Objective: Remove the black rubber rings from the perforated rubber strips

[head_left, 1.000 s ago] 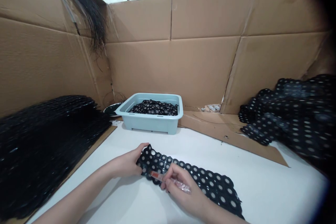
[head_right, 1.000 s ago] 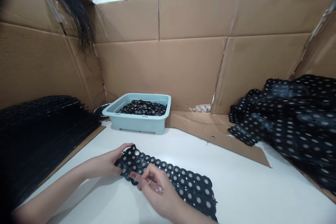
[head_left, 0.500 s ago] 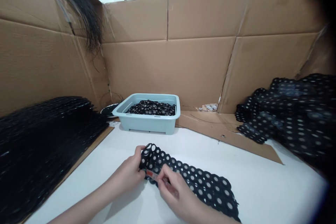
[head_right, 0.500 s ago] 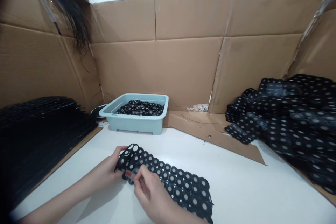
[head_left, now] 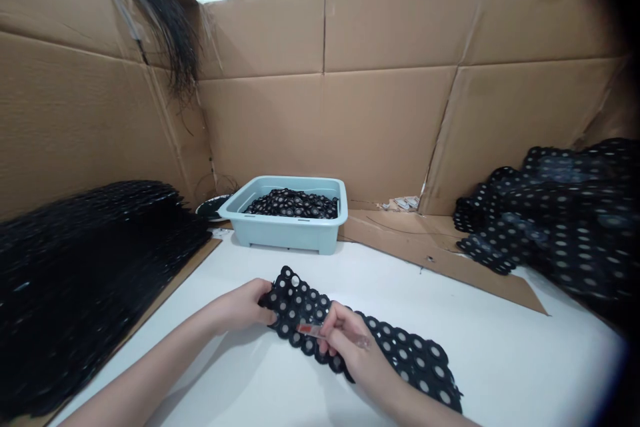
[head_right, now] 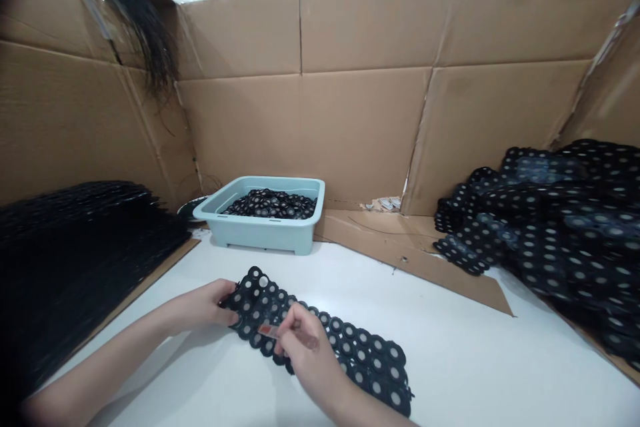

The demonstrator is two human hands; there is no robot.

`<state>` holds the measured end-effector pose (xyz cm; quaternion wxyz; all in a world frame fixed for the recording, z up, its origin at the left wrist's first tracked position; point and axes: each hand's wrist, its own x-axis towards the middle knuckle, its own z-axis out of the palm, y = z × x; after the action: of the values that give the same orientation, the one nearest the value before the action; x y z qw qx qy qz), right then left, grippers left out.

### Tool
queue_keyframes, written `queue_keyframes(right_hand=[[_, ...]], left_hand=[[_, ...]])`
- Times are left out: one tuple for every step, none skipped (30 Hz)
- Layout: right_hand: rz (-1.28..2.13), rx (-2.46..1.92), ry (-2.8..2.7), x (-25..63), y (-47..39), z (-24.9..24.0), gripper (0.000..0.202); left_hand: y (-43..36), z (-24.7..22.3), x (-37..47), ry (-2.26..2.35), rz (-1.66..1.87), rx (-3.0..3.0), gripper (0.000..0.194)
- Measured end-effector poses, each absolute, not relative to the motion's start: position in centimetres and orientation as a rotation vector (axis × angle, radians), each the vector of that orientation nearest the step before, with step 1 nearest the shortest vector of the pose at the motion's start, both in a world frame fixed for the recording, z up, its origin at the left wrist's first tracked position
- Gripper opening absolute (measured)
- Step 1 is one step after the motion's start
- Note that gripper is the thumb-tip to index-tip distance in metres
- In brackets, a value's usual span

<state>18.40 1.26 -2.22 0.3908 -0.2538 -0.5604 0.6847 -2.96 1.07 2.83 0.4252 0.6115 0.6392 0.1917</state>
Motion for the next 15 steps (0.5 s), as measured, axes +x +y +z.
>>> queue_keyframes(right_hand=[[1.731,-0.664,-1.436,18.4,1.3,-2.2,0.011],[1.725,-0.684,-1.451,18.5,1.3,-2.2,0.01],[1.724,-0.7,-1.465,18.5,1.3,-2.1,0.009],[1.722,-0.707,-1.48,18.6,1.3,-2.1,0.009],[1.716,-0.706,-1.497,18.6,1.3,-2.1,0.008],[1.706,-0.701,-1.512,18.7,1.3,-2.1,0.008],[1.695,-0.702,-1.53,18.7,1.2,-2.1,0.008],[1.682,-0.705,-1.55,18.8,1.2,-2.1,0.008],[1.673,-0.705,-1.572,18.8,1.2,-2.2,0.008],[1.667,-0.708,-1.587,18.9,1.2,-2.3,0.008],[1.668,-0.711,-1.597,18.9,1.1,-2.4,0.009],[1.673,-0.71,-1.608,18.9,1.1,-2.5,0.009],[1.679,-0.711,-1.622,18.8,1.1,-2.6,0.009],[1.682,-0.715,-1.642,18.8,1.0,-2.7,0.01],[1.676,-0.727,-1.669,18.8,1.0,-2.8,0.012]], left_hand=[[1.1,2.9,-2.9,1.568,0.474,1.519,0.013],[1.1,3.0,-2.8,1.534,0.467,1.508,0.012],[1.1,3.2,-2.6,1.495,0.461,1.495,0.012],[1.1,3.3,-2.5,1.458,0.46,1.48,0.012],[1.1,3.5,-2.4,1.428,0.464,1.463,0.013],[1.0,3.6,-2.4,1.41,0.473,1.447,0.014],[1.0,3.6,-2.3,1.401,0.482,1.433,0.016],[1.0,3.6,-2.3,1.399,0.49,1.422,0.018],[1.1,3.5,-2.2,1.41,0.496,1.419,0.021],[1.1,3.3,-2.1,1.434,0.499,1.424,0.024],[1.1,3.0,-2.0,1.462,0.502,1.435,0.027],[1.1,2.7,-1.8,1.491,0.506,1.445,0.029],[1.0,2.3,-1.6,1.52,0.519,1.455,0.031],[1.0,1.9,-1.3,1.551,0.542,1.468,0.031],[0.8,1.6,-0.9,1.587,0.576,1.489,0.032]])
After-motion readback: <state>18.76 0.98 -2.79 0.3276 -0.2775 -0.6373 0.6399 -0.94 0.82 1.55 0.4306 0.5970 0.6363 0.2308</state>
